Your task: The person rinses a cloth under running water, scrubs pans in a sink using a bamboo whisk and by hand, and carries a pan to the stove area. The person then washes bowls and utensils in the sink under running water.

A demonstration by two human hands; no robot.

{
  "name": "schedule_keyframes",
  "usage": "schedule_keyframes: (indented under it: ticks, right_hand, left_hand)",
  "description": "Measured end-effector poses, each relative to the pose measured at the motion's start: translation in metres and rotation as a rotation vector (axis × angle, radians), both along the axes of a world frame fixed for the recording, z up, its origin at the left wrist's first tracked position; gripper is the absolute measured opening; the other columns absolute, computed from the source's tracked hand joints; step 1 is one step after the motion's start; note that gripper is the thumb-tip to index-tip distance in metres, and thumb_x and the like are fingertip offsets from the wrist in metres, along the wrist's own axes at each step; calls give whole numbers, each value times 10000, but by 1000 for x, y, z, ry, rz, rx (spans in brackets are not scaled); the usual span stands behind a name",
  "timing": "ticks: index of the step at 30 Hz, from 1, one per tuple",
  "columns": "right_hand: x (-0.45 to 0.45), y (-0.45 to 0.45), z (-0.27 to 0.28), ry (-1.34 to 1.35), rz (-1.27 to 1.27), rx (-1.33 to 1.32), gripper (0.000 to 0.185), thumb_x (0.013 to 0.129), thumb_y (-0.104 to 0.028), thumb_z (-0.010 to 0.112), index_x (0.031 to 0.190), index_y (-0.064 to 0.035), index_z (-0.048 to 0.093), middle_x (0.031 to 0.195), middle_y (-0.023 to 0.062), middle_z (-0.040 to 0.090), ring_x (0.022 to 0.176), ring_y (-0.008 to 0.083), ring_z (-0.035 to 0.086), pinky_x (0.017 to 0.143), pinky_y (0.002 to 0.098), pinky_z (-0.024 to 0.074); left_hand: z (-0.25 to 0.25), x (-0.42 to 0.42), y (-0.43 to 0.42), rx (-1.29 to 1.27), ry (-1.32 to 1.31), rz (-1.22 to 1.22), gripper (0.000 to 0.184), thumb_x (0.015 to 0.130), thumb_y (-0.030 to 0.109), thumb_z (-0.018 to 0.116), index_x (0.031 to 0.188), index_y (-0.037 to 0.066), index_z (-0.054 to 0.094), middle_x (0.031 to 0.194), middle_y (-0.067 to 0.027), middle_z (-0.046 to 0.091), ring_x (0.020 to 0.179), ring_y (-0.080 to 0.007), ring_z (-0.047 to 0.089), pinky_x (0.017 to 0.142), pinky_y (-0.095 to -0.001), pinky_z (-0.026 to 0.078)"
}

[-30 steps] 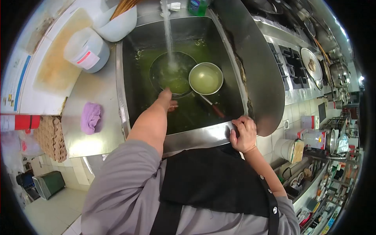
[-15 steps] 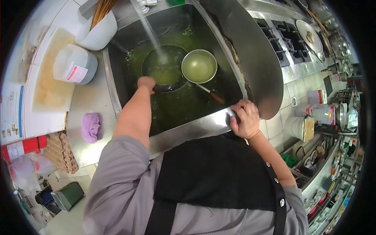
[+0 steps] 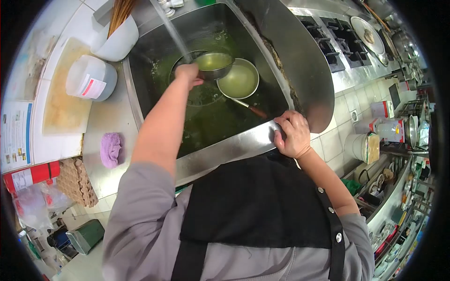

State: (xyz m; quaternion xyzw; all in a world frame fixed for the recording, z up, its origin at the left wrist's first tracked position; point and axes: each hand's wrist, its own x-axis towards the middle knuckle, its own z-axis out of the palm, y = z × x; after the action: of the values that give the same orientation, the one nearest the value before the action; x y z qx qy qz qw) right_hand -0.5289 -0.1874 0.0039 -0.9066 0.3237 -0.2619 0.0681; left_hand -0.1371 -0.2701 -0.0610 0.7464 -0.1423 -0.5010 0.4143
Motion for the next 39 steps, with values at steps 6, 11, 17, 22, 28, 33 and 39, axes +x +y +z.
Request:
schedule_keyframes:
  ticks: [6,11,17,22,28,33,39]
  right_hand:
    - [1,0,2,-1,4,14,315,689,-184,697,989,-99,660,1010,91,572,1009,317,586,865,427,478]
    - [0,-1,2,-2,0,26,317,691,-188,701,993,-98,660,1009,93,568,1015,316,587,863,424,474]
    - [0,-4,3,-24,-8,63,348,663,-191,713,996,-99,669,1004,93,572,995,313,603,833,410,486]
    - [-4,-7,2,-21,4,68,363,647,-208,720,991,-103,672,1015,90,574,1004,306,605,825,407,491]
    - [-5,-7,4,-6,-4,98,375,642,-213,723,999,-111,666,1028,86,563,1039,293,592,840,406,494]
    - [-6,-7,3,14,-4,101,384,637,-216,724,1003,-113,665,1032,82,556,1049,290,585,847,406,491]
    - [-4,-7,5,31,1,86,390,638,-212,720,1011,-111,666,1032,85,557,1043,294,585,852,408,486]
  left_hand:
    - [-43,-43,-17,-109,80,80,281,962,249,546,1074,-6,582,947,-158,657,828,-306,679,678,-457,602]
    - [-118,-45,41,531,178,-604,294,929,302,558,877,23,638,790,-147,686,648,-315,689,607,-494,575]
    - [-132,-103,53,451,404,-310,433,921,423,579,1139,49,589,1050,-169,659,948,-346,639,807,-559,528]
    - [-161,-126,47,154,716,-139,392,902,413,555,1123,98,627,1011,-146,671,907,-305,653,763,-493,524]
    - [-185,-125,37,116,963,-113,470,857,377,521,1194,59,597,1145,-170,657,1062,-377,601,922,-558,456]
    - [-193,-116,30,88,921,-113,397,846,338,520,1104,56,628,1088,-174,675,1012,-378,633,945,-550,496]
    - [-143,-115,34,-59,1099,-37,439,852,336,526,1165,30,550,1117,-119,627,1068,-355,601,935,-590,461]
